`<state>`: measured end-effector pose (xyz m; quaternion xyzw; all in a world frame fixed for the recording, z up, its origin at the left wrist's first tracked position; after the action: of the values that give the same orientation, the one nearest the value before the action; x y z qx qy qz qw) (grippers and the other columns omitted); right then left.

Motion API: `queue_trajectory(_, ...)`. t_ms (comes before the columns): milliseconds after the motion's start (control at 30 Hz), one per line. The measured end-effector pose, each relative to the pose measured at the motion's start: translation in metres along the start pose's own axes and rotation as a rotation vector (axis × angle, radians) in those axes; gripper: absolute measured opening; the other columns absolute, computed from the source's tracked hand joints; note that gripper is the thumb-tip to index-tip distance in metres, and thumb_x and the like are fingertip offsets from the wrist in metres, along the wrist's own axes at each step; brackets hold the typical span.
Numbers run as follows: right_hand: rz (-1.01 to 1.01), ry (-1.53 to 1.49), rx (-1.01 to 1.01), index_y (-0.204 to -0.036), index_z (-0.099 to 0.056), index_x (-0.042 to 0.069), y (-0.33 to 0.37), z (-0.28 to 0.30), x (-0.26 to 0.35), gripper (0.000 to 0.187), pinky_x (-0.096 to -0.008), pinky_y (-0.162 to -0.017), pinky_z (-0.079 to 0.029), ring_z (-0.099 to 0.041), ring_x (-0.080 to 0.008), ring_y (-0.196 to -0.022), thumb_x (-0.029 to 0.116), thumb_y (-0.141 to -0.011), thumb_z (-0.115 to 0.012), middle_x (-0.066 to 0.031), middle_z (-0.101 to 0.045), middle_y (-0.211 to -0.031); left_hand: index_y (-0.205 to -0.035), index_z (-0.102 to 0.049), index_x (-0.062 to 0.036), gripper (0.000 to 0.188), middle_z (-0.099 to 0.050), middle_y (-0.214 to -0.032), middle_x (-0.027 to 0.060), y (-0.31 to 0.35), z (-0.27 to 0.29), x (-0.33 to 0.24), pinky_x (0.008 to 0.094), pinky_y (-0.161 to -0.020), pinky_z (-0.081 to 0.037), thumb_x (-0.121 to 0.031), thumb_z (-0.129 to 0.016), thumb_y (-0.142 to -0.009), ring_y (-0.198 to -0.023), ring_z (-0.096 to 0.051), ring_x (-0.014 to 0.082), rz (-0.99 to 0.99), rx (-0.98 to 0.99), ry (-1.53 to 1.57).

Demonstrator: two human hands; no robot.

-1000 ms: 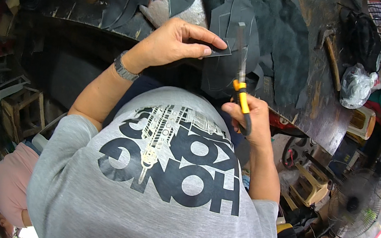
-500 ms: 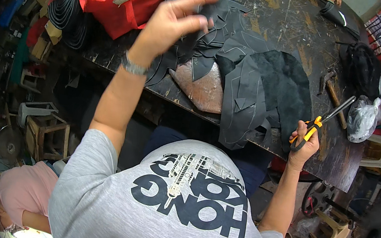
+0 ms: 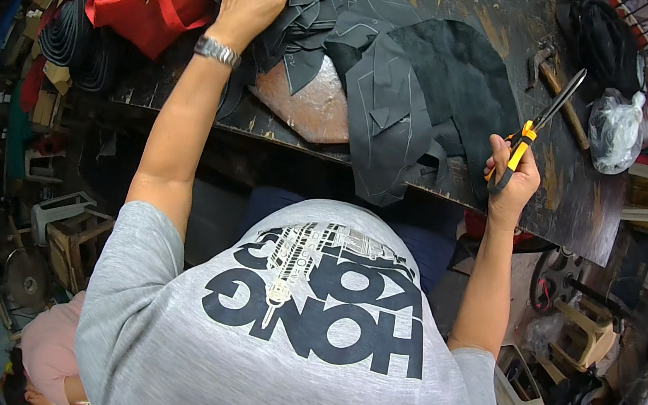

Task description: The person uses shears to cut multiple pieces of black leather on a workbench. They repeatedly pick up leather pieces, cut along marked lines, and set the cut pieces aside. The hands and shears remain in view throughout the task.

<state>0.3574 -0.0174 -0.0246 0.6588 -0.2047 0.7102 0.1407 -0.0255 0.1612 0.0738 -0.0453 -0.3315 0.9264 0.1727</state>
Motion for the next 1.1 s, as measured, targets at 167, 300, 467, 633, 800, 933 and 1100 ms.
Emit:
queue_trajectory(167, -0.008, 0.001, -0.006, -0.094, -0.066, 0.001, -0.001, 0.000, -0.001, 0.024, -0.0185, -0.051, -0.046, -0.056, -0.0046, -0.057, 0.017, -0.084, -0.080, 0.0014, -0.060, -0.074, -0.105, -0.070, -0.0099, 0.036, -0.070, -0.092, 0.0105, 0.057, 0.019, -0.078, 0.0381, -0.073, -0.051, -0.039, -0.072, -0.084, -0.083, -0.067, 0.0285, -0.015, 0.301, 0.590)
queue_trajectory(300, -0.007, 0.032, -0.008, -0.096, -0.066, 0.001, 0.000, 0.000, 0.001, 0.024, -0.0184, -0.051, -0.046, -0.056, -0.0043, -0.058, 0.017, -0.084, -0.080, 0.0018, -0.060, -0.074, -0.129, -0.058, -0.0076, 0.069, -0.060, -0.082, 0.0081, 0.096, 0.033, -0.106, 0.0331, -0.071, -0.051, -0.038, -0.084, -0.073, -0.076, -0.061, 0.0230, 0.072, 0.324, 0.639)
queue_trajectory(467, 0.005, 0.034, -0.005, -0.095, -0.067, 0.002, 0.001, -0.002, 0.002, 0.024, -0.0177, -0.051, -0.046, -0.055, -0.0037, -0.057, 0.017, -0.084, -0.080, 0.0025, -0.060, -0.073, -0.141, -0.048, -0.0112, 0.087, -0.059, -0.087, 0.0074, 0.107, 0.037, -0.122, 0.0334, -0.077, -0.049, -0.030, -0.088, -0.066, -0.079, -0.059, 0.0215, 0.060, 0.258, 0.743)
queue_trajectory(633, 0.012, 0.063, -0.010, -0.094, -0.067, 0.002, 0.001, -0.003, 0.003, 0.024, -0.0170, -0.051, -0.045, -0.055, -0.0030, -0.056, 0.019, -0.083, -0.081, 0.0033, -0.060, -0.072, -0.140, -0.050, -0.0148, 0.082, -0.059, -0.086, 0.0064, 0.116, 0.034, -0.134, 0.0348, -0.075, -0.047, -0.022, -0.086, -0.067, -0.076, -0.058, 0.0224, -0.020, 0.322, 0.774)
queue_trajectory(800, 0.003, 0.065, -0.024, -0.093, -0.067, 0.003, 0.002, -0.003, 0.003, 0.025, -0.0168, -0.051, -0.044, -0.054, -0.0031, -0.056, 0.021, -0.083, -0.081, 0.0036, -0.059, -0.071, -0.115, -0.071, -0.0132, 0.042, -0.057, -0.079, 0.0058, 0.123, 0.042, -0.154, 0.0324, -0.064, -0.049, -0.002, -0.076, -0.075, -0.067, -0.058, 0.0202, -0.111, 0.318, 0.991)
queue_trajectory(933, 0.023, 0.090, -0.015, -0.091, -0.066, 0.004, 0.002, -0.003, 0.004, 0.025, -0.0173, -0.050, -0.043, -0.054, -0.0034, -0.055, 0.022, -0.083, -0.081, 0.0033, -0.059, -0.068, -0.100, -0.075, -0.0125, 0.033, -0.059, -0.085, 0.0066, 0.117, 0.057, -0.156, 0.0309, -0.065, -0.053, 0.006, -0.070, -0.074, -0.072, -0.062, 0.0223, -0.278, -0.034, 1.176)
queue_trajectory(1100, 0.016, 0.067, -0.020, -0.090, -0.066, 0.004, 0.001, -0.003, 0.004, 0.025, -0.0178, -0.050, -0.043, -0.054, -0.0034, -0.055, 0.022, -0.083, -0.081, 0.0029, -0.058, -0.067, -0.106, -0.075, -0.0083, 0.029, -0.069, -0.098, 0.0065, 0.107, 0.028, -0.128, 0.0263, -0.067, -0.050, 0.006, -0.069, -0.082, -0.076, -0.065, 0.0131, 0.225, 0.350, 1.192)
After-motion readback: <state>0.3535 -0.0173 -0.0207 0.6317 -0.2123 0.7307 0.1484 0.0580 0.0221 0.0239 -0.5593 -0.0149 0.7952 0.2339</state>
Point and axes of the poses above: each hand's wrist, its own y-axis away from the middle knuckle, its own z-axis out of the back of the hand, x = y × z, the point moved 4 cm from there along -y, towards the middle knuckle
